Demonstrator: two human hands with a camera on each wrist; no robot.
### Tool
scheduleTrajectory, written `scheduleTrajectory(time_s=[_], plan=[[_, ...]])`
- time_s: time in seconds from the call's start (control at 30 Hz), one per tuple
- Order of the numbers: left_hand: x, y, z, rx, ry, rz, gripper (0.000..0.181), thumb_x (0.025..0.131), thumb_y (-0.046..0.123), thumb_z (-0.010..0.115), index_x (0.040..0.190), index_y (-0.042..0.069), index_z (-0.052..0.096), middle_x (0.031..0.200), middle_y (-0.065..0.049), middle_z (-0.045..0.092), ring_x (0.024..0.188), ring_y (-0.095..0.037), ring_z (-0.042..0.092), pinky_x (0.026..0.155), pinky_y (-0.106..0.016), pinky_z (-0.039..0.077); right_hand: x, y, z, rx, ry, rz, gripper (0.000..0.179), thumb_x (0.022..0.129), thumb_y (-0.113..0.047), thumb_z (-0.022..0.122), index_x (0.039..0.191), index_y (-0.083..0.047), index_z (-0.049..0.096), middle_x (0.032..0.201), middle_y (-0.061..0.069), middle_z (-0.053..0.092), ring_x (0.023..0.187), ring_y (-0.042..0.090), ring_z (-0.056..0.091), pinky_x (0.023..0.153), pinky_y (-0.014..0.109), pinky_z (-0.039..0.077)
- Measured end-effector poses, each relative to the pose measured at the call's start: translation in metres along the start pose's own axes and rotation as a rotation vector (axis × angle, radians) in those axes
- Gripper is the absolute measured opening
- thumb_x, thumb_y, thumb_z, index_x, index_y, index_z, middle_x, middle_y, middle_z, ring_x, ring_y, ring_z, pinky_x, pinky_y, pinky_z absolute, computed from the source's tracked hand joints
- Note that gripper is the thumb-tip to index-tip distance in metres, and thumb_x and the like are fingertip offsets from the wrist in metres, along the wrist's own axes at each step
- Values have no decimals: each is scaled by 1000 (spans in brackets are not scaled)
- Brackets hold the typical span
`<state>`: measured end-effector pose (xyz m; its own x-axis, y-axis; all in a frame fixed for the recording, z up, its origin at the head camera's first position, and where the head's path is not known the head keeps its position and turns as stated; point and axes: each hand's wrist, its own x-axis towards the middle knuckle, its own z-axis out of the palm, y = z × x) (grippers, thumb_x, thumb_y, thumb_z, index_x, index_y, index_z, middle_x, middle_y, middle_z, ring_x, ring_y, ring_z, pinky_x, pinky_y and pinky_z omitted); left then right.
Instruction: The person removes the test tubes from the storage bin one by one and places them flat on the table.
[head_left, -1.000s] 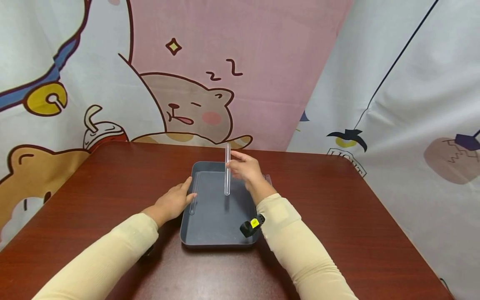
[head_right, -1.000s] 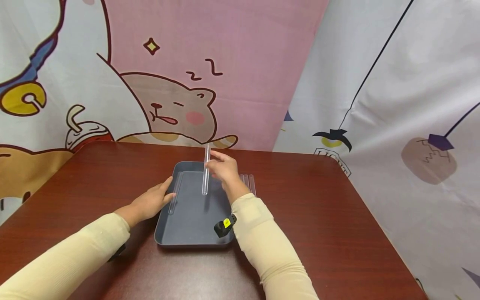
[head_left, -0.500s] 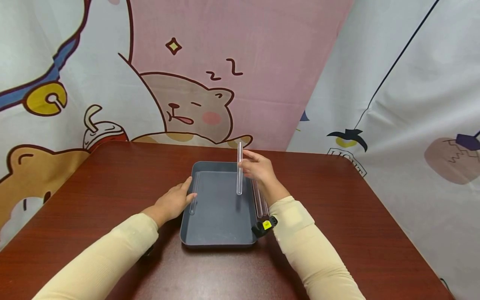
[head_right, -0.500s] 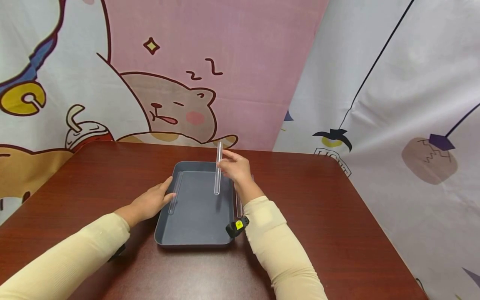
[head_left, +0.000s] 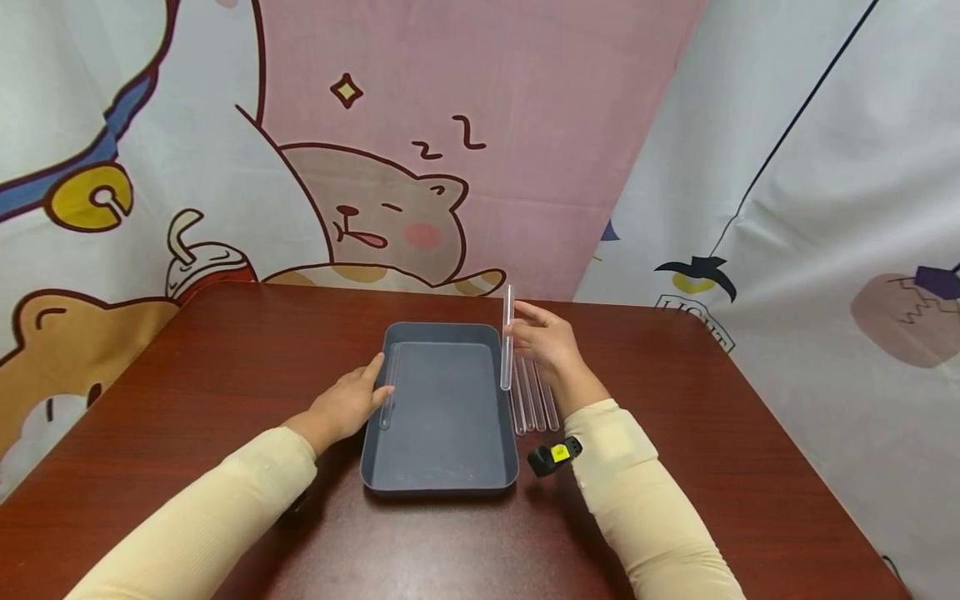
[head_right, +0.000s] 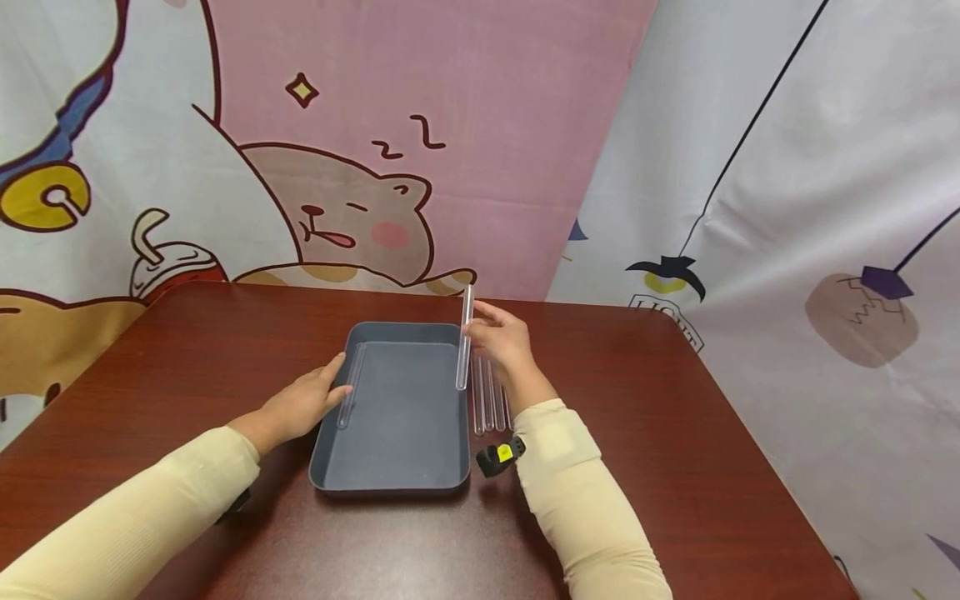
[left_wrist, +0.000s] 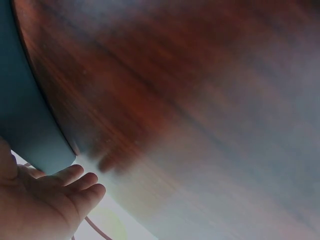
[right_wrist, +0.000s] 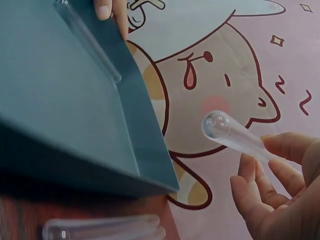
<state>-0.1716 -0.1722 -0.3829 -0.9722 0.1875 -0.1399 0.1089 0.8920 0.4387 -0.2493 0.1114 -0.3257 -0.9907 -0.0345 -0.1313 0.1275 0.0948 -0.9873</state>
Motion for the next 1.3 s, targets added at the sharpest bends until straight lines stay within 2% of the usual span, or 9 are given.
scheduleTrajectory(time_s=[0.17,0.33,0.43,0.63,0.87,1.0,1.2,1.3], plan=[[1,0,1,-4,7,1,66,104,32,41,154,-1,11,149,-30,32,138,-46,30,110,-57,28,0,5,-13,-46,14,6,51,89,-3,63,139,-10,53,108,9,64,72,5,63,78,30,56],[1,0,1,-8,4,-2,67,104,32,41,154,-1,11,149,-30,32,138,-46,30,110,-58,28,1,11,-25,-78,26,29,51,90,-4,62,139,-10,53,106,8,65,74,6,64,88,38,53],[1,-1,0,-10,2,-6,67,104,32,41,154,0,10,150,-30,32,138,-45,30,110,-57,28,3,15,-31,-84,27,36,52,89,-5,63,139,-10,53,102,5,67,74,8,64,90,41,52],[1,1,0,-4,0,-13,67,104,33,41,154,0,11,150,-29,32,138,-45,30,110,-57,29,7,24,-42,-84,26,58,52,89,-4,62,140,-7,51,96,2,68,71,9,65,85,38,55],[1,2,-2,3,-9,-16,67,104,32,41,154,0,10,150,-29,32,138,-45,30,110,-57,28,9,32,-51,-132,17,74,53,90,-6,61,141,-7,49,106,11,70,84,15,67,95,48,49],[1,2,-2,5,-10,-12,67,104,32,41,154,-1,10,149,-30,32,138,-46,30,110,-57,29,10,36,-55,-159,21,78,52,90,-5,61,141,-5,50,111,15,69,82,12,67,94,46,50],[1,2,-2,11,-9,-8,66,104,31,41,153,-2,11,148,-31,33,137,-46,31,109,-57,29,12,42,-61,-188,17,91,50,90,-4,59,140,-2,50,104,9,70,72,5,63,82,37,55],[1,2,-2,15,-9,-9,66,104,31,41,153,-2,11,148,-31,33,137,-46,31,109,-57,29,13,45,-63,-207,20,96,49,91,-4,59,139,-2,50,105,11,70,72,5,63,82,36,55]])
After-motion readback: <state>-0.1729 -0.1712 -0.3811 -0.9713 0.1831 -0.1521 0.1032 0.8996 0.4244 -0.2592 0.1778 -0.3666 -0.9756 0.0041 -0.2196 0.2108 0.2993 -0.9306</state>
